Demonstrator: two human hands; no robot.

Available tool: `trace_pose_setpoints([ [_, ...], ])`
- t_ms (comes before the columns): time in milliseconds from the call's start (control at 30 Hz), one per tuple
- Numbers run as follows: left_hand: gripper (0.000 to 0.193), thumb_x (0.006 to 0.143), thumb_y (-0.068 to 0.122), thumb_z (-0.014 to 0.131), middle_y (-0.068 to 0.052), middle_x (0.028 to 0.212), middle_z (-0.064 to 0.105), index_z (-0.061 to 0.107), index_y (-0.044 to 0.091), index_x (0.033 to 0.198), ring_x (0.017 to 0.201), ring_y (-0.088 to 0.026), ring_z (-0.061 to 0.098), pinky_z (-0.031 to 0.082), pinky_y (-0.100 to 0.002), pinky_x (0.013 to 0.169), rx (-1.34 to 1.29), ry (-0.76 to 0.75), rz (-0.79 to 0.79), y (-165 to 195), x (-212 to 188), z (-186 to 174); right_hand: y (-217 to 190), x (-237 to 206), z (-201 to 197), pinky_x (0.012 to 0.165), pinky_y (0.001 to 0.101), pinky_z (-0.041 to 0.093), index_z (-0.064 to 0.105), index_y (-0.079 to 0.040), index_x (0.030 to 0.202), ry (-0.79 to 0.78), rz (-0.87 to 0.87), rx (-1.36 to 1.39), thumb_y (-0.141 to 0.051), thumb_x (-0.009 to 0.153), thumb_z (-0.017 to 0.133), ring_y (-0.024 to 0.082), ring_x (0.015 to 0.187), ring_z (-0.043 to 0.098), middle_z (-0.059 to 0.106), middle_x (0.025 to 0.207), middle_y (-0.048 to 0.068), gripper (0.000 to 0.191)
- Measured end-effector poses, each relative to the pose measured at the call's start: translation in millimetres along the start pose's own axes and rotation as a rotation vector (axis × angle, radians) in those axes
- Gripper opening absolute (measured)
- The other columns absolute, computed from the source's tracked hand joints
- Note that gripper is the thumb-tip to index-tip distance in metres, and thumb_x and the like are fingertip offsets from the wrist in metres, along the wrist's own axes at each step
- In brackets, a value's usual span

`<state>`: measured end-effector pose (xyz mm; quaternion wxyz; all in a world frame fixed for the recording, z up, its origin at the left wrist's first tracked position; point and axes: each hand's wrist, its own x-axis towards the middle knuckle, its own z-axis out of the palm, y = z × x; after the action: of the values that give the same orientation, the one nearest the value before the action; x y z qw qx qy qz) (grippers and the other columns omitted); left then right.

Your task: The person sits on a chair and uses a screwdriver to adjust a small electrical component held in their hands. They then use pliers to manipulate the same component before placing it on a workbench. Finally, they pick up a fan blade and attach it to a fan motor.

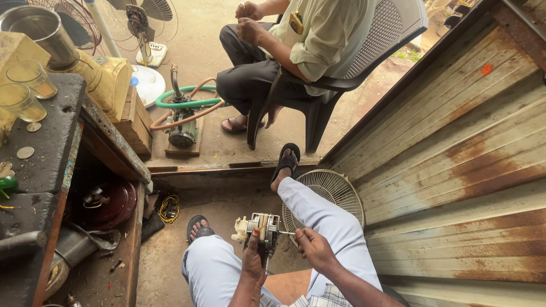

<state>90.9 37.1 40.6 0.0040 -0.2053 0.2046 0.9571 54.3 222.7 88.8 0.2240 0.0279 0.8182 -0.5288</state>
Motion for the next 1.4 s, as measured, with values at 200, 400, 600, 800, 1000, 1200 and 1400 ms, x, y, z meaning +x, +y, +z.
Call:
trace_pose_setpoints([
  [200,0.050,0.083,0.044,0.078,-0.002,0.099,0.075,0.070,0.007,0.116,0.089,-0.014,0.069,0.056,-0.031,0.082,0.003,0.006,-0.028,4.5,-4.5,5.8,13.2,9.9,-2.3,0.053,0.0265,0.043,0.068,-0.005,0.086,-0.032,-0.089,0.059,-0.040,0.104,0.052,0.008,0.056,0.051,0.056,0.063,-0.002,0.043],
  [400,0.051,0.083,0.046,0.078,-0.004,0.097,0.075,0.070,0.006,0.114,0.087,-0.015,0.070,0.057,-0.032,0.082,-0.001,0.019,-0.056,4.2,-0.8,1.3,13.0,16.9,-3.6,0.049,0.0271,0.042,0.065,-0.002,0.078,-0.008,-0.061,0.022,-0.041,0.107,0.051,0.008,0.052,0.048,0.054,0.059,-0.002,0.050],
  [600,0.052,0.087,0.047,0.076,-0.004,0.097,0.075,0.071,0.004,0.116,0.085,-0.015,0.069,0.055,-0.031,0.078,0.004,0.020,-0.051,2.6,5.9,-2.1,13.2,17.8,1.7,0.050,0.0266,0.035,0.065,-0.002,0.080,0.059,-0.163,-0.007,-0.029,0.103,0.061,0.007,0.056,0.039,0.049,0.061,-0.003,0.036],
  [800,0.049,0.086,0.044,0.076,-0.002,0.100,0.075,0.069,0.007,0.118,0.087,-0.013,0.069,0.055,-0.030,0.079,-0.085,-0.004,-0.039,8.1,5.1,6.3,7.5,18.1,0.8,0.056,0.0241,0.040,0.065,-0.003,0.093,-0.008,-0.178,0.090,-0.019,0.098,0.067,0.005,0.064,0.046,0.056,0.071,-0.003,0.017],
  [1000,0.051,0.085,0.045,0.077,-0.001,0.099,0.075,0.070,0.008,0.118,0.085,-0.013,0.068,0.055,-0.029,0.075,-0.027,0.029,0.011,11.2,5.1,7.9,18.7,31.1,0.8,0.051,0.0255,0.040,0.066,-0.004,0.089,-0.050,-0.029,0.163,-0.031,0.101,0.057,0.007,0.056,0.046,0.055,0.065,-0.002,0.031],
  [1200,0.052,0.085,0.047,0.078,-0.002,0.098,0.074,0.070,0.007,0.117,0.084,-0.012,0.069,0.057,-0.028,0.074,-0.021,0.022,-0.019,8.9,0.2,9.8,41.4,32.9,-3.0,0.047,0.0272,0.035,0.063,-0.002,0.076,-0.048,-0.077,0.123,-0.037,0.106,0.054,0.008,0.052,0.042,0.049,0.058,-0.002,0.046],
  [1400,0.049,0.083,0.048,0.078,0.000,0.094,0.074,0.071,0.010,0.114,0.081,-0.011,0.068,0.055,-0.027,0.071,-0.004,-0.003,0.006,18.6,-8.1,21.8,19.9,22.7,-2.9,0.051,0.0263,0.039,0.068,-0.002,0.088,-0.017,-0.153,0.041,-0.025,0.099,0.063,0.007,0.058,0.046,0.057,0.064,-0.002,0.026],
])
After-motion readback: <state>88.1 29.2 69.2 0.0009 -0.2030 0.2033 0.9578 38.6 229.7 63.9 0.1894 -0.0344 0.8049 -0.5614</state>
